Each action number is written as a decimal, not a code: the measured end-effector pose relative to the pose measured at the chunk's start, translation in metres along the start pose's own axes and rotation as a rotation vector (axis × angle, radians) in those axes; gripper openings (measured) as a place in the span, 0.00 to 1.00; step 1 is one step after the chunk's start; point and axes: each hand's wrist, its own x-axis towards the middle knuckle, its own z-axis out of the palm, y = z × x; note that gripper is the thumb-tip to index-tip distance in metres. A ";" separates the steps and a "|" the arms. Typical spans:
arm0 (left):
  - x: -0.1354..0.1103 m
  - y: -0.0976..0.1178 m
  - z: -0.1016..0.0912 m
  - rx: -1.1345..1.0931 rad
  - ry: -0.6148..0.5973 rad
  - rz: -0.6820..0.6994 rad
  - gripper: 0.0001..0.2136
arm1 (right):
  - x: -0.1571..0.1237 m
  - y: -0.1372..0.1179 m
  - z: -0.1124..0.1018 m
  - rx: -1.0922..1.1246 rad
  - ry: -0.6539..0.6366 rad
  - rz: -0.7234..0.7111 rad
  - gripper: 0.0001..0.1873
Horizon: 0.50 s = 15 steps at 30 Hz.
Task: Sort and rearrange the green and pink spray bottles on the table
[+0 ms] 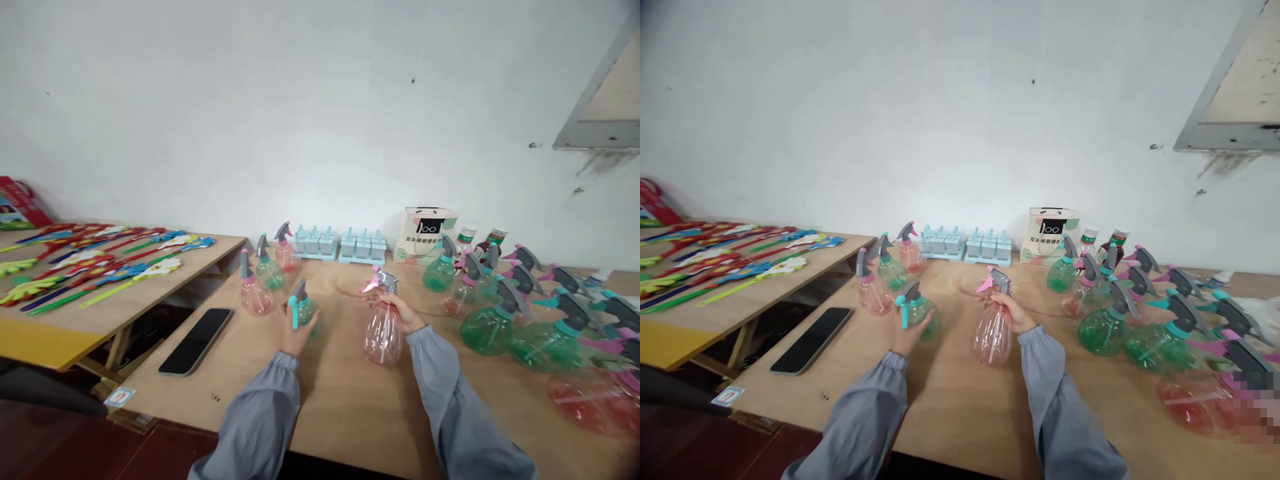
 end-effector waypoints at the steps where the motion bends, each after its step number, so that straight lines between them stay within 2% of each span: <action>1: 0.000 0.005 0.009 -0.007 -0.017 -0.008 0.25 | 0.000 0.001 -0.001 -0.001 -0.021 -0.001 0.18; 4: 0.002 0.013 0.025 -0.058 -0.123 -0.026 0.27 | 0.000 0.004 -0.005 0.016 -0.107 0.007 0.19; 8: -0.002 0.011 0.027 -0.046 -0.182 0.047 0.30 | -0.001 0.006 -0.005 0.055 -0.170 0.035 0.18; 10: -0.004 0.008 0.025 -0.036 -0.191 0.101 0.29 | 0.000 0.008 -0.004 0.076 -0.156 0.047 0.16; 15: -0.006 0.002 0.025 -0.029 -0.190 0.154 0.26 | 0.003 0.022 0.000 0.121 0.011 0.093 0.11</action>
